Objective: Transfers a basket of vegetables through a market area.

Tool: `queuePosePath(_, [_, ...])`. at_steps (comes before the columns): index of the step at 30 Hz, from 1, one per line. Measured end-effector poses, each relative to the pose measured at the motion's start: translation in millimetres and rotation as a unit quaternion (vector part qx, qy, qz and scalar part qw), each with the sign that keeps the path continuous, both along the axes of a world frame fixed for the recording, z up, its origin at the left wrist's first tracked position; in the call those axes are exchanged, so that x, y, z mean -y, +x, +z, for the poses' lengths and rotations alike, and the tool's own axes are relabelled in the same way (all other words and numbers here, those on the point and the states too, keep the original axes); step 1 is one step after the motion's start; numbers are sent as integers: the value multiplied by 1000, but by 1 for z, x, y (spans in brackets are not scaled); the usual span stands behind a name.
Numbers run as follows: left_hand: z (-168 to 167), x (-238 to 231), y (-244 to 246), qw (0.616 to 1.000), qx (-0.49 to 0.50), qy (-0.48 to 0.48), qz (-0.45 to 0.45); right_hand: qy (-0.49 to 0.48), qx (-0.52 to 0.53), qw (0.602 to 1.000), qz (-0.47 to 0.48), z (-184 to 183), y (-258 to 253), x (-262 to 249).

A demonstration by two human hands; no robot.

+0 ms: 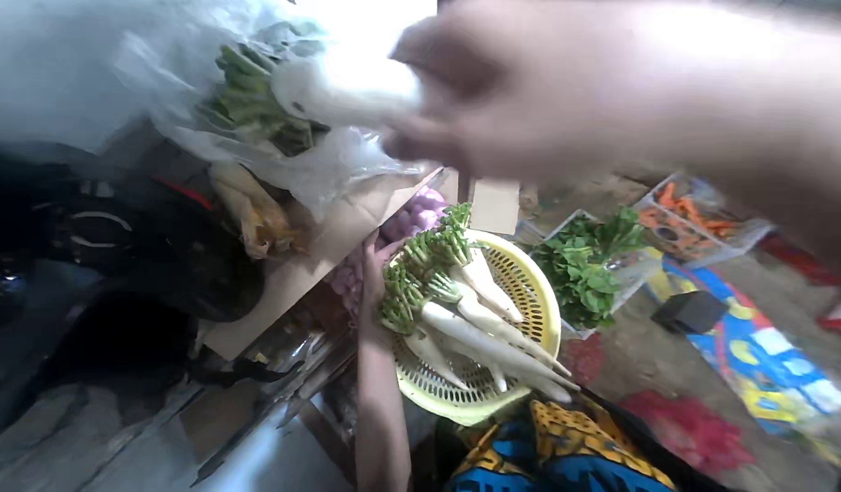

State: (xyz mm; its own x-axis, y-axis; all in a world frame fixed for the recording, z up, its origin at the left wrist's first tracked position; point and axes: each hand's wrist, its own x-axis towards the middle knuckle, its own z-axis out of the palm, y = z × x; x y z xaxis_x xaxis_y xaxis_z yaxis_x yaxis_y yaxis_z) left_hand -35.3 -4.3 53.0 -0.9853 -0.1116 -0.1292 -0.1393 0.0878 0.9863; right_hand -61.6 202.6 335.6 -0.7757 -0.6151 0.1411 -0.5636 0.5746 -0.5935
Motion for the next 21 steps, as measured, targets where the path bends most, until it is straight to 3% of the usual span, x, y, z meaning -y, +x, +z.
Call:
queuePosePath(3, [-13, 7, 3, 997, -4, -60, 43, -47, -92, 994, -26, -84, 63, -62])
queuePosePath(6, [-18, 16, 6, 996, -7, -84, 23, -32, -51, 993, -103, -203, 115, -88])
queuePosePath(8, [-15, 13, 3, 999, 0, 2, -33, 32, -4, 986, -163, -262, 137, -89])
queuePosePath(10, [-20, 13, 2, 995, 36, 74, -60, 96, -51, 974, -199, -290, 143, -87])
queuePosePath(13, [-30, 10, -1, 991, 39, 124, -39, 106, -88, 975, -176, -245, 122, -78])
queuePosePath(15, [-27, 4, -1, 988, 8, 152, 0, 29, -215, 965, -147, -188, 93, -58])
queuePosePath(17, [-15, -7, 8, 992, -44, 112, 42, -50, -295, 951, -84, -134, 57, -24])
queuePosePath(19, [2, -19, 16, 996, -20, 62, 54, -68, -286, 956, -14, -101, 11, 24])
queuePosePath(21, [-3, -24, 11, 996, 14, 69, 61, 2, -162, 986, 26, -79, -33, 77])
